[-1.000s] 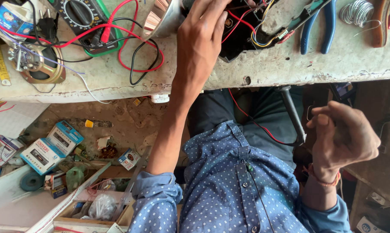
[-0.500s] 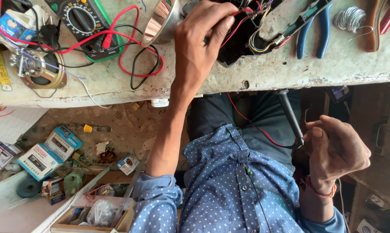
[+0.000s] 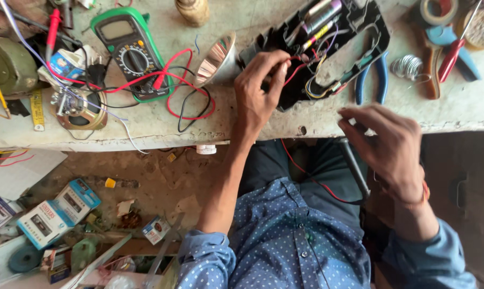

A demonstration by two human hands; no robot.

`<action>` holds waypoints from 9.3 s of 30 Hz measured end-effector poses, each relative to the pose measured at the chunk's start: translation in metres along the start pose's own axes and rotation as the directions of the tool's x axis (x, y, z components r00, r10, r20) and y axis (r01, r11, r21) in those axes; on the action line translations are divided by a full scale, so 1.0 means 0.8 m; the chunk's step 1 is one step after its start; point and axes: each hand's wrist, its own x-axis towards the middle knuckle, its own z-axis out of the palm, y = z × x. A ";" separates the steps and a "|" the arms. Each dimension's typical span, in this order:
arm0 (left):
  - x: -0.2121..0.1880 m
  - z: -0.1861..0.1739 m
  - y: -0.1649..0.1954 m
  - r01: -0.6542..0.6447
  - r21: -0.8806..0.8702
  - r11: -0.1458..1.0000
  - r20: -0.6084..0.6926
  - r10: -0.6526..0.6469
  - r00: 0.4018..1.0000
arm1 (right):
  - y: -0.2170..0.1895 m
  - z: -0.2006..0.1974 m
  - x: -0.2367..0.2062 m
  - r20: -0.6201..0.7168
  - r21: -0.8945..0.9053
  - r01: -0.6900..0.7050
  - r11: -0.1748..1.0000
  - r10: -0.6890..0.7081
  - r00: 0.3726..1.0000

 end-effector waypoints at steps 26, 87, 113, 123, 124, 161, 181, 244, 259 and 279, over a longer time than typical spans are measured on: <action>-0.001 -0.001 0.001 -0.097 0.009 0.995 -0.021 0.097 0.995 | 0.004 0.060 0.117 -0.031 0.112 0.198 0.974 -0.196 0.980; -0.004 0.004 0.010 0.083 0.040 0.996 0.020 -0.084 0.996 | 0.155 0.017 -0.003 -0.503 -0.195 -0.149 0.969 0.032 0.863; -0.007 -0.003 0.010 0.017 0.102 0.995 -0.079 -0.009 0.997 | 0.223 -0.010 0.049 -0.248 -0.514 -0.185 0.838 0.062 0.967; -0.011 -0.002 0.007 0.030 0.139 0.990 -0.165 -0.007 0.986 | 0.212 -0.016 0.048 -0.188 -0.639 -0.092 0.763 -0.039 0.981; -0.012 -0.002 0.007 0.023 0.147 0.989 -0.167 0.002 0.986 | 0.216 -0.015 0.047 -0.178 -0.599 -0.107 0.794 -0.002 0.984; -0.011 -0.001 0.006 -0.002 0.135 0.991 -0.091 0.014 0.996 | 0.139 -0.014 0.032 0.057 0.964 0.099 -0.247 0.557 0.828; -0.010 -0.005 0.010 -0.081 0.099 0.992 -0.018 0.083 0.996 | -0.009 0.021 0.027 0.706 0.693 -0.626 -0.356 0.164 0.689; -0.012 -0.004 0.005 0.086 -0.066 0.994 -0.046 -0.089 0.995 | 0.004 -0.008 0.036 0.385 0.829 -0.095 -0.551 0.440 0.811; -0.011 -0.007 0.009 -0.021 0.075 0.997 -0.127 0.030 0.991 | 0.008 0.000 0.000 0.473 0.880 -0.442 -0.173 0.382 0.794; -0.012 -0.007 0.010 0.035 0.011 0.999 -0.069 -0.034 0.997 | -0.010 0.013 0.002 0.639 0.764 -0.622 -0.170 0.327 0.696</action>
